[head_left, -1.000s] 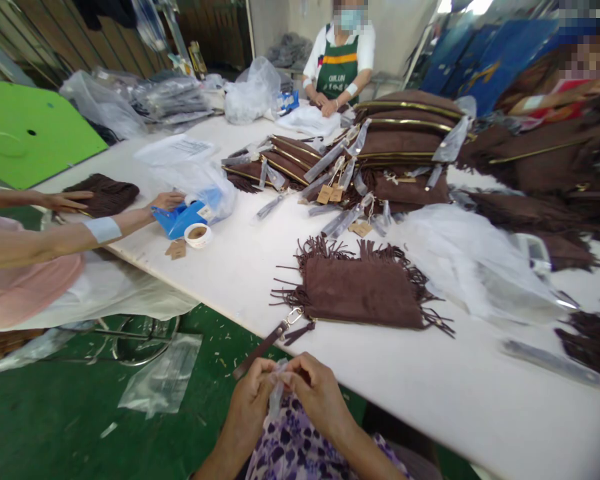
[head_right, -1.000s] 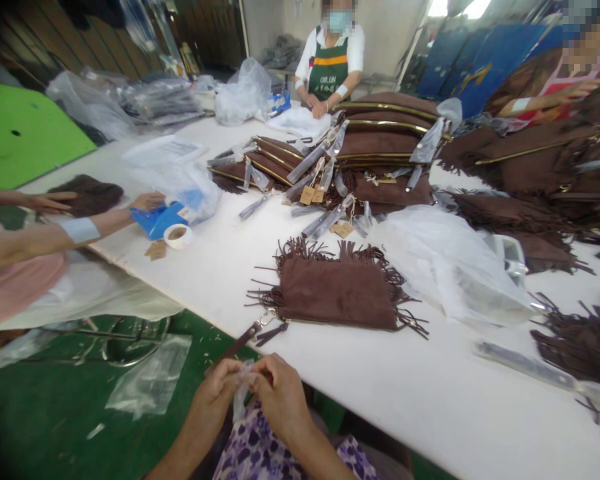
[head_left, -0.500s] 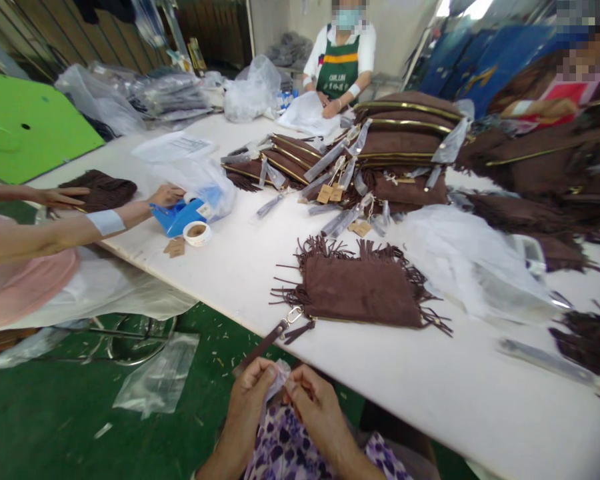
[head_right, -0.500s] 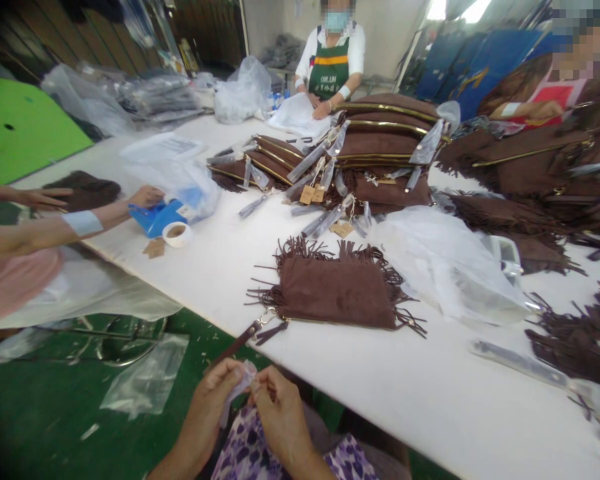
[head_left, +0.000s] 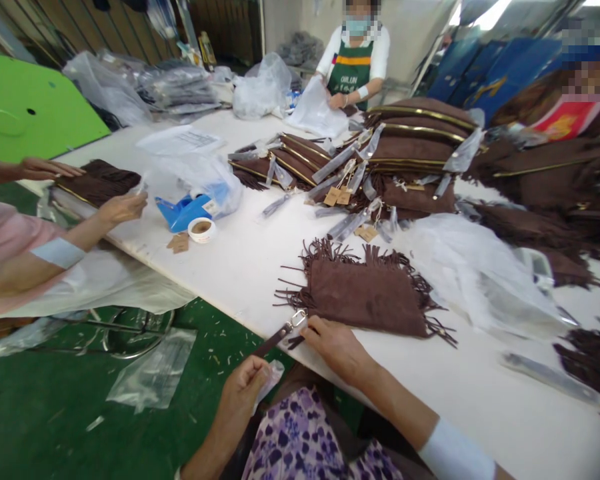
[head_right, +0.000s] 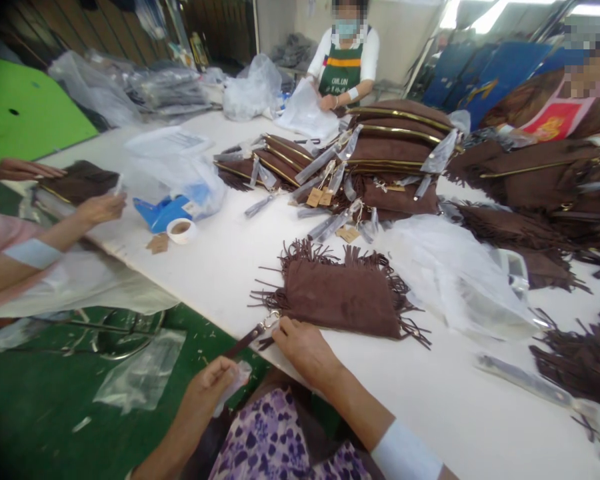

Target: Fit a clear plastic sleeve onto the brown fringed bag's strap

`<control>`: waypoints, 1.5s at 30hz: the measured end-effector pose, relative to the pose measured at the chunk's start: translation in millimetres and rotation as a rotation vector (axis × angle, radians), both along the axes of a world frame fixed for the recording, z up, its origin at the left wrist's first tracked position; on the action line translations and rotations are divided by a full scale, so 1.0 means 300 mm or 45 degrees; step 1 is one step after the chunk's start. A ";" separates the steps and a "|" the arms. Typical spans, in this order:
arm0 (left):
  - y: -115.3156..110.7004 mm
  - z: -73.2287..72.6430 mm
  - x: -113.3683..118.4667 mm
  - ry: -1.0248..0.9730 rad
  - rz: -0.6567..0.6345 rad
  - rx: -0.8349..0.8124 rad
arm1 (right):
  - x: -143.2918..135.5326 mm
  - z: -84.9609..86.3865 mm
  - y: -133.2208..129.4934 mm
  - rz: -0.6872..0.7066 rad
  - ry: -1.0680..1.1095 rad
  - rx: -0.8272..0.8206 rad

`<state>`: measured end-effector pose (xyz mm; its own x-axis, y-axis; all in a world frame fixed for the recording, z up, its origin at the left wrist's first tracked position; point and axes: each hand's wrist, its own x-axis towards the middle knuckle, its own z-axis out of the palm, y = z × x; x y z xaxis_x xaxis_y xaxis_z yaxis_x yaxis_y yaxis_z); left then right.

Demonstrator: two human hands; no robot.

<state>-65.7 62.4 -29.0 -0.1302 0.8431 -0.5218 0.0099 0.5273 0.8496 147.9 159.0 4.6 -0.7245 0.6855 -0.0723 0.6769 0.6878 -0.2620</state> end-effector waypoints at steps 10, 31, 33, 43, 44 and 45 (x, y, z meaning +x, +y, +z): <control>-0.017 0.053 -0.014 -0.255 0.133 -0.061 | -0.047 -0.012 -0.017 0.192 0.034 0.033; 0.018 0.039 0.068 -0.899 0.415 -0.065 | -0.046 -0.022 0.011 0.190 0.046 -0.076; 0.023 0.042 0.067 -0.884 0.432 -0.048 | -0.041 -0.015 0.015 0.199 0.061 -0.096; 0.037 0.014 0.079 -0.584 0.282 0.014 | -0.058 0.000 0.033 0.327 -0.040 0.093; 0.038 0.010 0.083 -0.524 0.266 0.028 | -0.062 -0.004 0.032 0.336 -0.047 0.113; 0.039 0.007 0.085 -0.465 0.256 0.041 | -0.066 -0.008 0.031 0.343 -0.051 0.133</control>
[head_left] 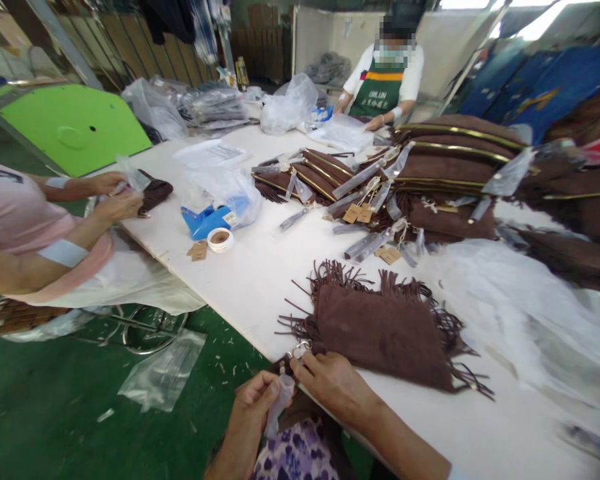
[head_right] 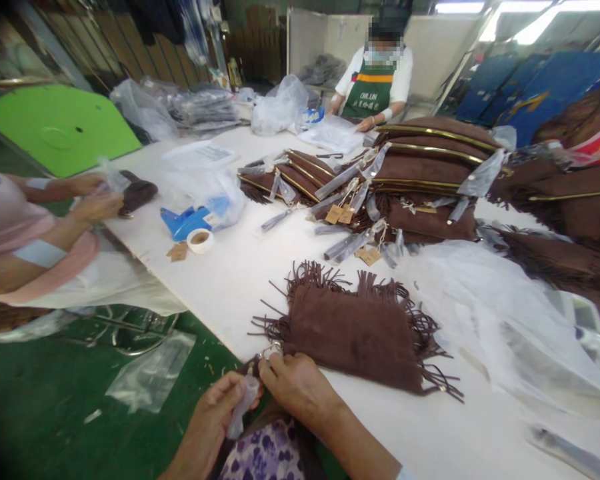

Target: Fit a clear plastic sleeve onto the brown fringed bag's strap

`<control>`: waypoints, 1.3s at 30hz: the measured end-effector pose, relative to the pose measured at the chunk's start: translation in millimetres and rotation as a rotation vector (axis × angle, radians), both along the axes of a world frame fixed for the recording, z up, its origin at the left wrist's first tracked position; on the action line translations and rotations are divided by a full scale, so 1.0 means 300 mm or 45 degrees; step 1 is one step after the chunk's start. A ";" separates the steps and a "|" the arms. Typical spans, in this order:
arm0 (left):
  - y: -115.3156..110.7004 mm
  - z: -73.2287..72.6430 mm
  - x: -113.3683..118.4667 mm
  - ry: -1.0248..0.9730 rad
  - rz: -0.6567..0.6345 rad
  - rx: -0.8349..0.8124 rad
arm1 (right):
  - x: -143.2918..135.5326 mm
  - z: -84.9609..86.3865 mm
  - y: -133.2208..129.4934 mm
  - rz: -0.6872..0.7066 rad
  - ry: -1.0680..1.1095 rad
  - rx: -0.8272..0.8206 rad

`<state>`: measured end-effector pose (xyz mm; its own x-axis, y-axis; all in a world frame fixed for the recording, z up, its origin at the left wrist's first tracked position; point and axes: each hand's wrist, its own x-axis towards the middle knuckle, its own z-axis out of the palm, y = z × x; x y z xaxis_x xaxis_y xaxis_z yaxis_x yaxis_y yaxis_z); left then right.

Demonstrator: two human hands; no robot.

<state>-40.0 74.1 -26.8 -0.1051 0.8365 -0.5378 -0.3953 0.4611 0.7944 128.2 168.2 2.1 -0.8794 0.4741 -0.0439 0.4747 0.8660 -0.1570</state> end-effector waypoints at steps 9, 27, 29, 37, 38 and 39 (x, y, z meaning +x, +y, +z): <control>0.014 -0.006 -0.014 0.354 -0.074 0.125 | 0.009 -0.027 -0.002 0.051 0.019 0.075; -0.069 -0.097 -0.068 0.203 -0.063 -0.057 | -0.011 -0.032 -0.050 -0.266 0.094 -0.113; -0.077 -0.102 -0.080 0.253 -0.087 -0.052 | -0.018 -0.031 -0.051 -0.364 0.119 -0.182; -0.064 -0.075 -0.076 0.320 -0.085 -0.056 | 0.013 0.002 -0.016 -0.487 0.386 -0.566; -0.062 -0.072 -0.071 0.331 -0.093 -0.055 | 0.018 0.008 -0.012 -0.462 0.398 -0.585; -0.060 -0.068 -0.067 0.346 -0.104 -0.050 | 0.020 0.012 -0.010 -0.435 0.400 -0.592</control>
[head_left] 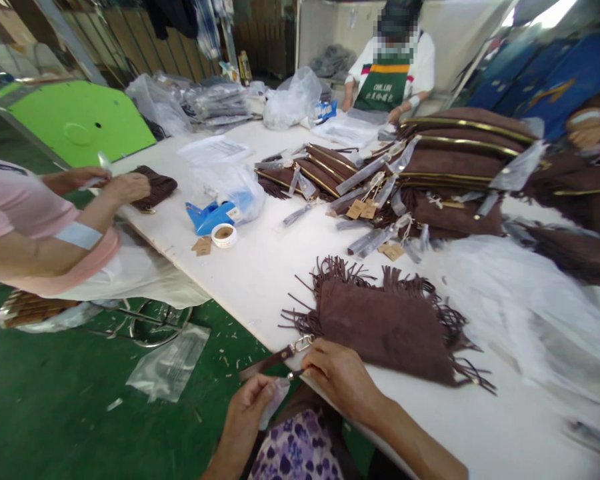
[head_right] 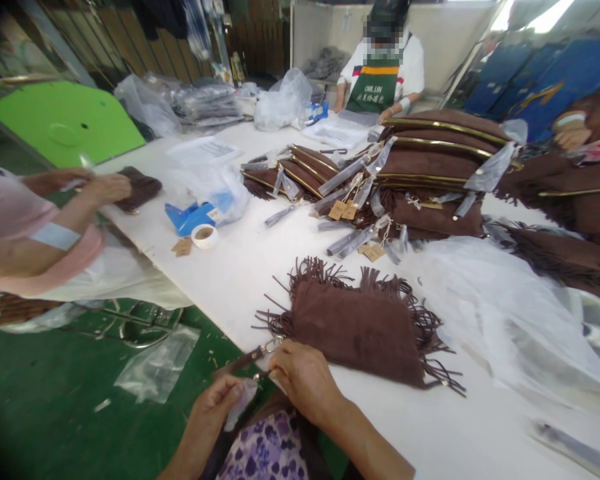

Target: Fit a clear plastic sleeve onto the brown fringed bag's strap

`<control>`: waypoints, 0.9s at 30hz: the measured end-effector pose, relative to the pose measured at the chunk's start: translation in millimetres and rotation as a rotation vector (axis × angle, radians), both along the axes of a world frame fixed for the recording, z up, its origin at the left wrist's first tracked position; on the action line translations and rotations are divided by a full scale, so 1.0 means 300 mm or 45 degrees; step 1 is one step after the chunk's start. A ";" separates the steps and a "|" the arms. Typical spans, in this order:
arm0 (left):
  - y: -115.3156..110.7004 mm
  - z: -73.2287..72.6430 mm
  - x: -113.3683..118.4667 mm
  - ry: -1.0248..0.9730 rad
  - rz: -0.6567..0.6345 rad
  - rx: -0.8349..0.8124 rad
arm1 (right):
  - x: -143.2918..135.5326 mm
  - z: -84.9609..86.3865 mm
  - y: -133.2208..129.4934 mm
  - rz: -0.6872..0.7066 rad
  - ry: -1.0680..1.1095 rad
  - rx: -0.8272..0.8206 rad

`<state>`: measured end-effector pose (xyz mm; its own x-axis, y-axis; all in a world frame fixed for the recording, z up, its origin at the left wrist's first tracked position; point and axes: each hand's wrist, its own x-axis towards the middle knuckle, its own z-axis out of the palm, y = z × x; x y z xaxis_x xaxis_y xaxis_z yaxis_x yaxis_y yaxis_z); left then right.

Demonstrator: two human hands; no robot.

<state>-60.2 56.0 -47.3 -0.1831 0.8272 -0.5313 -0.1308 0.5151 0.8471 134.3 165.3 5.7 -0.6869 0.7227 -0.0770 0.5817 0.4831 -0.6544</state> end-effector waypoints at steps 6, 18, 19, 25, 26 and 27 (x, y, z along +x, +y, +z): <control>0.015 0.041 0.016 0.140 -0.095 0.059 | -0.003 0.009 0.004 0.069 -0.023 0.017; 0.015 0.081 0.034 0.454 -0.218 0.181 | -0.009 0.021 0.011 0.165 -0.175 0.095; 0.017 0.081 0.038 0.435 -0.222 0.176 | -0.009 0.023 0.012 0.192 -0.188 0.113; 0.034 0.059 0.064 0.063 -0.126 0.053 | -0.011 0.033 0.023 0.255 -0.238 0.165; 0.037 0.053 0.066 -0.033 -0.103 0.012 | -0.011 0.032 0.024 0.239 -0.237 0.166; 0.041 0.049 0.067 -0.121 -0.087 -0.034 | -0.010 0.031 0.026 0.221 -0.236 0.167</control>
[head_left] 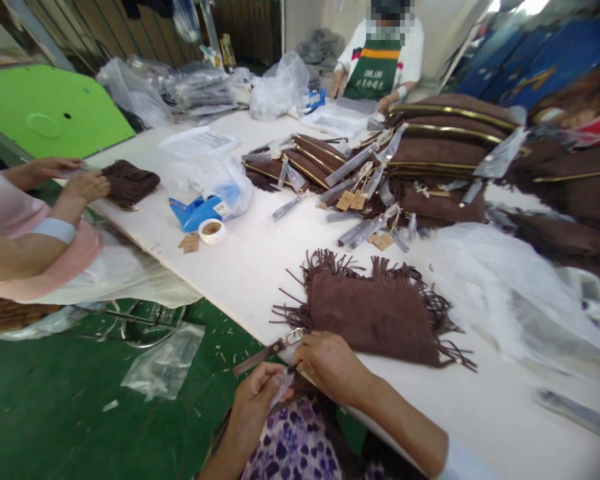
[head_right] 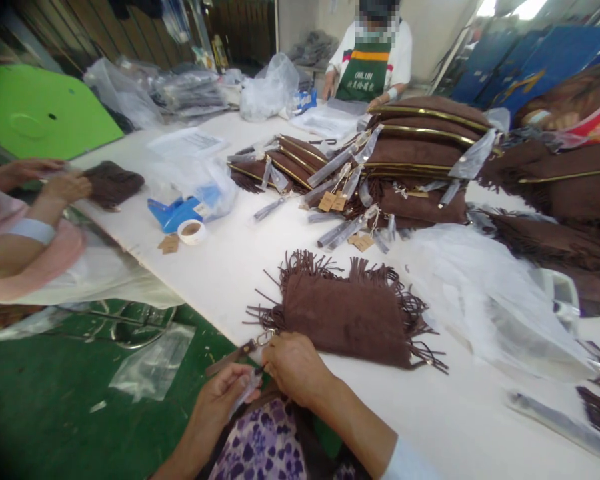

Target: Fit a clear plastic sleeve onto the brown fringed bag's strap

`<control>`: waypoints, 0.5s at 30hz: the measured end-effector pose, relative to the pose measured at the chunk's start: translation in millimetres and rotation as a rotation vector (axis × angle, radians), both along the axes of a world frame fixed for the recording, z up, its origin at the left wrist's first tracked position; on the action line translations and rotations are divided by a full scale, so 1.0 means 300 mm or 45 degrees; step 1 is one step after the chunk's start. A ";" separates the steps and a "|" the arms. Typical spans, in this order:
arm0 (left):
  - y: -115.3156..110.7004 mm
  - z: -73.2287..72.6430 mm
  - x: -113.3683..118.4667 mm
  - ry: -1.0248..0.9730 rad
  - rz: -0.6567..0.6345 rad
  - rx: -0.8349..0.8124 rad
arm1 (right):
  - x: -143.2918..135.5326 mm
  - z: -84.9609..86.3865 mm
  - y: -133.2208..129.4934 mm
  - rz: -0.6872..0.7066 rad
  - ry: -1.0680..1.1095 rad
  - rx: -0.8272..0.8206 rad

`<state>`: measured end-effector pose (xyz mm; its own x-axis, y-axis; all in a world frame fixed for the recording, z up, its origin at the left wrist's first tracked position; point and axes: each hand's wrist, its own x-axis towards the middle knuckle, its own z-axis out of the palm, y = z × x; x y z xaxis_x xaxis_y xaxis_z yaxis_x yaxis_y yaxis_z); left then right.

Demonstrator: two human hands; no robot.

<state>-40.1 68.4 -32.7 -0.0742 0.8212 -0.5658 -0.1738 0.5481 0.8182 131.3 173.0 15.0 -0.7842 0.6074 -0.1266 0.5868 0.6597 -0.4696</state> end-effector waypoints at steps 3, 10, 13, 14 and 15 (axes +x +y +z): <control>0.013 -0.008 -0.002 -0.165 0.031 -0.125 | 0.002 -0.009 0.002 -0.026 -0.009 0.010; 0.046 -0.004 0.011 -0.214 0.045 -0.136 | 0.008 -0.008 0.014 0.077 -0.059 0.027; 0.051 -0.012 0.030 -0.193 0.015 -0.090 | 0.016 0.008 0.027 0.129 -0.086 0.023; 0.053 -0.016 0.036 -0.190 0.002 -0.079 | 0.019 0.013 0.031 0.142 -0.097 0.022; 0.054 -0.020 0.042 -0.188 -0.016 -0.069 | 0.022 0.016 0.034 0.154 -0.110 0.022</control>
<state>-27.5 84.6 -38.8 0.0230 0.7895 -0.6134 -0.2832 0.5935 0.7534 137.8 183.2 19.7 -0.8385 0.5117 -0.1871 0.5402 0.7357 -0.4086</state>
